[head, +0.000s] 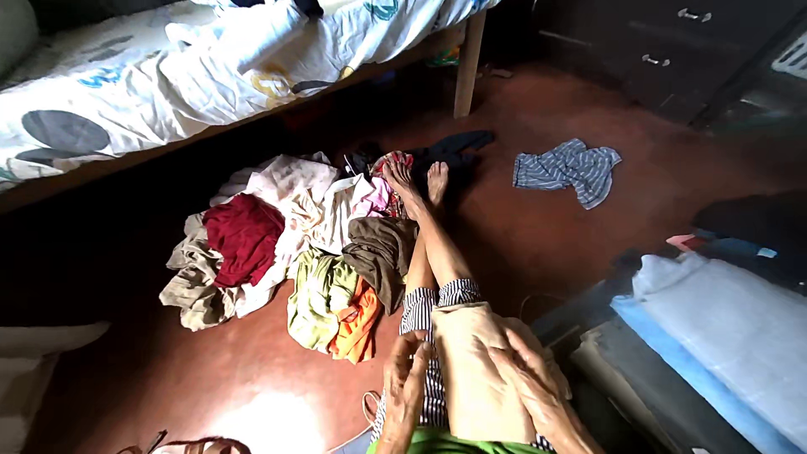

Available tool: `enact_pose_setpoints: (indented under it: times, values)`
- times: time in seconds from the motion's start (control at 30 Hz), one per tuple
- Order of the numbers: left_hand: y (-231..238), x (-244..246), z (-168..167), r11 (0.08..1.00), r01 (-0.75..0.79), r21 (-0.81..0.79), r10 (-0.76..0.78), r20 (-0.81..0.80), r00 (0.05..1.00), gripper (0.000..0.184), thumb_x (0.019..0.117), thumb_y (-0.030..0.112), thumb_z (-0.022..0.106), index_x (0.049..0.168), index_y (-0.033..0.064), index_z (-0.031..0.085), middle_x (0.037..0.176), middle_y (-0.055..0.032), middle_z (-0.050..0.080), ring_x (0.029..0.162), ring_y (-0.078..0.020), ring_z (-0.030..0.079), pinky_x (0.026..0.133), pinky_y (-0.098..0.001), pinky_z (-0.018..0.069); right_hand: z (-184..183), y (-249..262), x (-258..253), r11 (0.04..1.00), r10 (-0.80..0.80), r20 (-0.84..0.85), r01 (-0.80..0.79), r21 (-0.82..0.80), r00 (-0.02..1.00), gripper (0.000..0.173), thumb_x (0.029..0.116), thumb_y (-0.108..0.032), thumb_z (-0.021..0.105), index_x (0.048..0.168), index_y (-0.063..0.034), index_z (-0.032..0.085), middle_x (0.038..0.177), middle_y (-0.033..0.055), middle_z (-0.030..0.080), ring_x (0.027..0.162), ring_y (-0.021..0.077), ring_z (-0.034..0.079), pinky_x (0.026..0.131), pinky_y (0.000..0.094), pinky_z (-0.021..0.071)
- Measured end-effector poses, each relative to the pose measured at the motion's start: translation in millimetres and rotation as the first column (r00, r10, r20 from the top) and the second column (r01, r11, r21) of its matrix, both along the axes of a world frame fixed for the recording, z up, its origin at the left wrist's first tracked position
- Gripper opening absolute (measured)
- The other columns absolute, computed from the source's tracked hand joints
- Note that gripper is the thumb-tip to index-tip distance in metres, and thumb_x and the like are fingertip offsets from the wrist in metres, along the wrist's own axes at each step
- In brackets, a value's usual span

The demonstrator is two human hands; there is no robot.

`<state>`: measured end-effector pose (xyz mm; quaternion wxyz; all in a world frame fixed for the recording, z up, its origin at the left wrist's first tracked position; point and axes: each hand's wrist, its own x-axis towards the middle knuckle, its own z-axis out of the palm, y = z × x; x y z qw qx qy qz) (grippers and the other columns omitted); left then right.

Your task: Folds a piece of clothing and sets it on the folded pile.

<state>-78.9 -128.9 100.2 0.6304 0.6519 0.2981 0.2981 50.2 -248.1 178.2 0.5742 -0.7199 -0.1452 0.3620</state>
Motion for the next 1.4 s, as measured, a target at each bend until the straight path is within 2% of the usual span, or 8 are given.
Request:
enact_pose_setpoints:
  times: [0.23, 0.37, 0.47, 0.63, 0.87, 1.1, 1.27, 1.4]
  values:
    - [-8, 9, -11, 0.903, 0.106, -0.416, -0.227, -0.253, 0.941, 0.06, 0.1021, 0.043, 0.052, 0.139, -0.0033, 0.05, 0.119, -0.0163, 0.066, 0.103, -0.017, 0.067, 0.088, -0.0363, 0.057, -5, -18, 6, 0.97, 0.143, 0.532, -0.012, -0.243, 0.834, 0.049, 0.0963, -0.003, 0.062, 0.14, 0.0143, 0.051, 0.154, 0.0313, 0.042, 0.141, 0.0405, 0.046, 0.119, 0.0455, 0.0347]
    - [-22, 37, 41, 0.734, -0.251, -0.631, -0.116, -0.48, 0.869, 0.039, 0.1093, 0.021, 0.046, 0.143, 0.0036, 0.049, 0.123, -0.0141, 0.066, 0.11, -0.0188, 0.066, 0.102, -0.0371, 0.0503, -9, 5, -18, 0.938, 0.338, 0.45, -0.254, -0.238, 0.826, 0.054, 0.1046, -0.018, 0.053, 0.15, 0.008, 0.041, 0.157, 0.0262, 0.04, 0.148, 0.0326, 0.038, 0.123, 0.0404, 0.0273]
    - [-10, 9, 3, 0.837, -0.123, -0.533, 0.028, -0.183, 0.983, 0.036, 0.0919, 0.009, 0.069, 0.123, -0.005, 0.058, 0.095, -0.0152, 0.073, 0.082, -0.0199, 0.073, 0.075, -0.0366, 0.0633, -14, 7, -29, 0.884, 0.446, 0.349, -0.346, -0.313, 0.824, 0.057, 0.1051, -0.018, 0.053, 0.153, 0.0088, 0.036, 0.159, 0.0269, 0.036, 0.15, 0.0328, 0.035, 0.124, 0.0422, 0.0243]
    - [13, -18, 33, 0.922, -0.236, -0.306, 0.125, -0.341, 0.932, 0.049, 0.0834, 0.01, 0.076, 0.126, -0.0067, 0.056, 0.102, -0.0141, 0.071, 0.088, -0.0173, 0.071, 0.078, -0.034, 0.0607, 3, 10, -44, 0.866, 0.495, 0.459, -0.377, -0.328, 0.738, 0.054, 0.0989, -0.016, 0.062, 0.146, 0.0068, 0.049, 0.152, 0.027, 0.048, 0.142, 0.0391, 0.045, 0.119, 0.0588, 0.0286]
    - [5, -33, 46, 0.998, 0.062, 0.029, -0.047, -0.357, 0.933, 0.054, 0.0886, 0.026, 0.069, 0.13, -0.0065, 0.055, 0.097, -0.0064, 0.071, 0.082, -0.0086, 0.068, 0.076, -0.0283, 0.0581, 24, 23, -22, 0.924, 0.383, 0.074, -0.384, -0.002, 0.921, 0.049, 0.1018, -0.002, 0.052, 0.146, 0.0147, 0.041, 0.147, 0.0326, 0.047, 0.132, 0.0348, 0.054, 0.11, 0.0343, 0.0433]
    - [-18, -10, 39, 0.716, 0.673, 0.189, -0.653, -0.162, 0.74, 0.044, 0.1044, 0.036, 0.054, 0.118, -0.0017, 0.071, 0.138, -0.0181, 0.062, 0.133, -0.0238, 0.056, 0.113, -0.04, 0.0448, 6, -34, 5, 0.982, 0.156, -0.054, -0.161, -0.097, 0.986, 0.046, 0.0985, -0.002, 0.06, 0.141, 0.0091, 0.048, 0.134, 0.0226, 0.06, 0.12, 0.0172, 0.06, 0.105, 0.0274, 0.046]
    - [-43, 10, 34, 0.658, 0.488, 0.574, -0.402, -0.28, 0.872, 0.025, 0.0999, 0.024, 0.063, 0.11, 0.0069, 0.077, 0.122, -0.0115, 0.072, 0.116, -0.0228, 0.067, 0.098, -0.0349, 0.0553, 17, -37, 10, 0.987, 0.075, -0.09, -0.087, -0.134, 0.993, 0.042, 0.0963, 0.008, 0.056, 0.138, 0.0101, 0.05, 0.132, 0.0216, 0.06, 0.118, 0.0139, 0.06, 0.102, 0.0235, 0.0462]
    - [-51, 35, 8, 0.308, 0.403, 0.862, -0.195, -0.357, 0.914, 0.039, 0.102, 0.034, 0.055, 0.125, 0.0076, 0.071, 0.136, -0.011, 0.066, 0.13, -0.0301, 0.06, 0.108, -0.044, 0.0498, 38, -41, 29, 0.914, 0.192, 0.122, -0.133, -0.383, 0.974, 0.037, 0.0992, 0.001, 0.058, 0.135, 0.0077, 0.057, 0.127, 0.0231, 0.065, 0.116, 0.0233, 0.063, 0.101, 0.0309, 0.0482]
